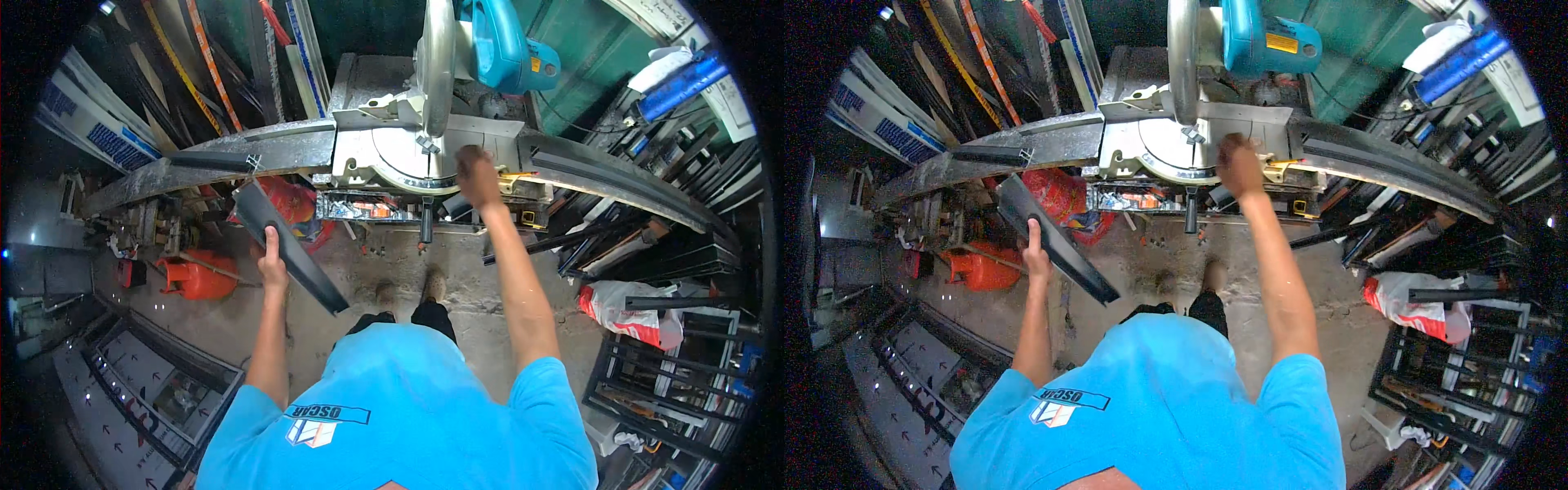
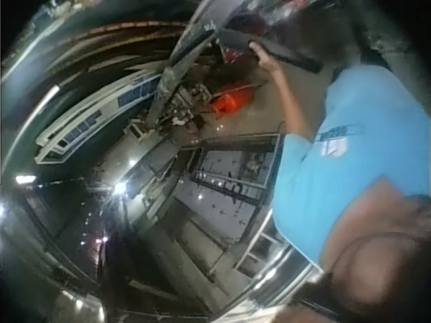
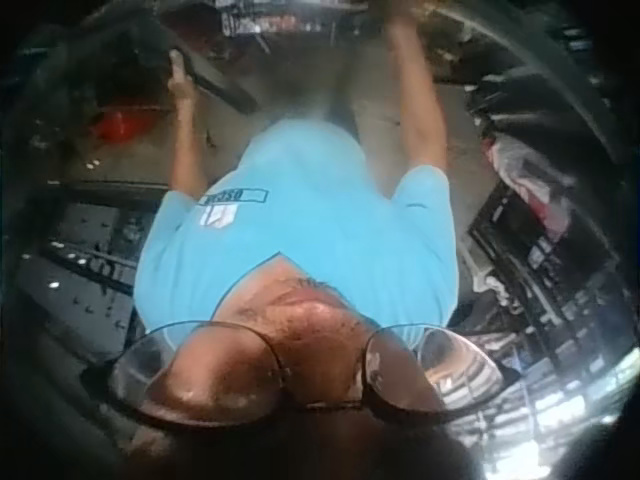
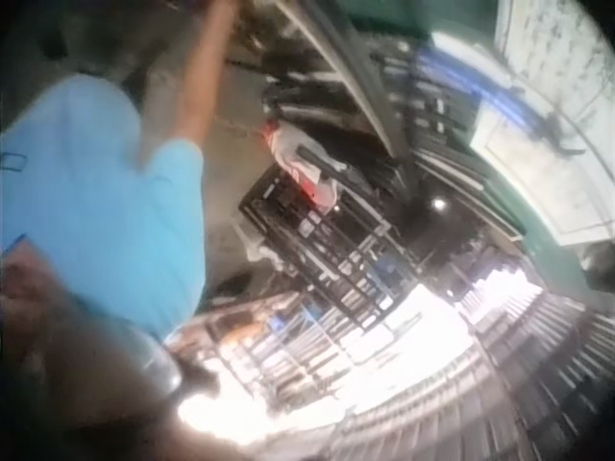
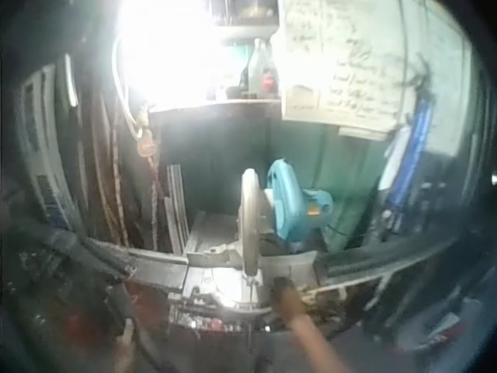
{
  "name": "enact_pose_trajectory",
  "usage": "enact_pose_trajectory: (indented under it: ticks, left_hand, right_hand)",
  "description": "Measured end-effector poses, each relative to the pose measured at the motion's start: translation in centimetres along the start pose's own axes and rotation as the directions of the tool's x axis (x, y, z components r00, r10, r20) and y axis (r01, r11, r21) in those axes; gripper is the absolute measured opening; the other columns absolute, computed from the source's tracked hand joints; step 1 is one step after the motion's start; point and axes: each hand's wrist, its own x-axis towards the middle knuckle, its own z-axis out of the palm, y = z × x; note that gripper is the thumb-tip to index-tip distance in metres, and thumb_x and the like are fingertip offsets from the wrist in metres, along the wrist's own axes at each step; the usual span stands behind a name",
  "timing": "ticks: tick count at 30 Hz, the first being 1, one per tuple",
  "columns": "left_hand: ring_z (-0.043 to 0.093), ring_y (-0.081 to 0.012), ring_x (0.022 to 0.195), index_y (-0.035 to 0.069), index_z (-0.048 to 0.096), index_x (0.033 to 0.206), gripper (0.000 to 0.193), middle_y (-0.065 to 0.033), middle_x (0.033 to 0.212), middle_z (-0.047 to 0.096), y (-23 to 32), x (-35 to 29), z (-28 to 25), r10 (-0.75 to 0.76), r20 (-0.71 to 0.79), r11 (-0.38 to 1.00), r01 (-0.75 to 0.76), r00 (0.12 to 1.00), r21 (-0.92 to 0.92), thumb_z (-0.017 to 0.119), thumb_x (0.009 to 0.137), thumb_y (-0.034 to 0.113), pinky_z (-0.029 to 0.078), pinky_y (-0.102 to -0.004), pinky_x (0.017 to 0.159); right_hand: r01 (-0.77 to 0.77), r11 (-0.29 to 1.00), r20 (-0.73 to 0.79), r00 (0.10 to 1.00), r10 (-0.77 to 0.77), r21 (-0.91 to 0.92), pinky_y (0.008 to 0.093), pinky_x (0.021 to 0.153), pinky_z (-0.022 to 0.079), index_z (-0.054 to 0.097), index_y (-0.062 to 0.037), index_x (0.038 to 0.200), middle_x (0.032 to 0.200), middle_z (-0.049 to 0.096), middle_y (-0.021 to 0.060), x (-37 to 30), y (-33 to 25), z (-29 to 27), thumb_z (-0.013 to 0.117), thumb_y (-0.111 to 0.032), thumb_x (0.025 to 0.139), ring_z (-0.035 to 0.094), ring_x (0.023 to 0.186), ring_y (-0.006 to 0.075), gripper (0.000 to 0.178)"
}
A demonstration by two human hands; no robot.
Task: The person uses a miter saw to cut a long black profile into smaller segments. They measure and mark the profile, position it on the saw, and make several cuts. The person then fits the cut pieces into a window frame to check alignment.
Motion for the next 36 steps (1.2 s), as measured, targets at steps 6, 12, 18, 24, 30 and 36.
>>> enact_pose_trajectory:
  ticks: [6,12,18,24,30,36]
  left_hand:
    - [0.06,-0.0106,0.091,-0.001,0.062,0.122,0.04,-0.0027,0.102,0.068,4.2,-2.7,5.1,0.129,0.327,0.908,-0.244,0.936,0.34,0.068,0.1,0.032,0.048,-0.0282,0.081]
    - [0.06,-0.0125,0.099,-0.002,0.063,0.13,0.044,-0.0057,0.107,0.068,6.6,-1.7,10.6,-0.005,0.618,0.881,-0.289,0.786,0.375,0.072,0.097,0.025,0.048,-0.0304,0.087]
    - [0.058,-0.0141,0.099,0.003,0.068,0.129,0.041,-0.0097,0.11,0.071,11.3,-0.2,19.7,-0.373,0.792,0.785,-0.29,0.483,0.547,0.069,0.098,0.029,0.048,-0.0324,0.09]
    - [0.071,-0.024,0.098,0.003,0.072,0.125,0.068,-0.0163,0.108,0.077,8.6,3.4,26.1,-0.485,0.821,0.527,-0.648,0.302,0.55,0.067,0.091,0.062,0.053,-0.0386,0.09]
    - [0.071,-0.0272,0.101,0.004,0.073,0.123,0.068,-0.0154,0.11,0.076,7.6,6.9,28.7,-0.36,0.917,0.602,-0.708,0.172,0.369,0.07,0.088,0.062,0.054,-0.0391,0.091]
    - [0.051,-0.0342,0.136,0.021,0.068,0.131,0.067,-0.0105,0.144,0.058,5.3,8.8,24.3,0.195,0.972,0.256,-0.964,0.13,0.077,0.081,0.075,0.056,0.041,-0.0542,0.107]
  right_hand:
    - [0.289,0.935,0.148,0.954,-0.262,-0.207,0.0611,0.112,0.035,0.06,-0.0041,0.134,0.143,0.055,0.0209,0.9,-0.4,4.4,0.061,-0.038,0.095,0.05,0.132,0.0406,0.052]
    - [-0.154,0.914,0.253,0.931,0.261,-0.376,0.0594,0.114,0.035,0.058,0.0081,0.133,0.147,0.047,0.0328,0.7,0.0,1.6,0.062,-0.023,0.09,0.046,0.137,0.0471,0.053]
    - [-0.358,0.877,0.339,0.908,0.246,0.321,0.048,0.102,0.048,0.063,0.0048,0.128,0.134,0.059,0.0255,-2.7,-1.3,0.0,0.07,-0.015,0.085,0.059,0.122,0.0382,0.047]
    - [-0.63,-0.308,0.681,0.727,0.088,0.713,0.0438,0.091,0.06,0.053,0.0006,0.135,0.12,0.068,0.0169,-6.6,-9.1,-0.5,0.07,-0.033,0.098,0.071,0.105,0.0302,0.053]
    - [-0.405,-0.397,0.567,0.583,0.582,0.824,0.0363,0.064,0.066,0.057,0.0092,0.118,0.099,0.07,0.021,-4.0,-11.3,2.9,0.065,-0.031,0.101,0.075,0.077,0.0308,0.045]
    - [-0.365,-0.459,0.583,0.418,0.696,0.81,0.0393,0.067,0.064,0.053,0.0121,0.113,0.095,0.068,0.0262,1.2,-11.0,5.5,0.07,-0.043,0.096,0.074,0.079,0.0341,0.06]
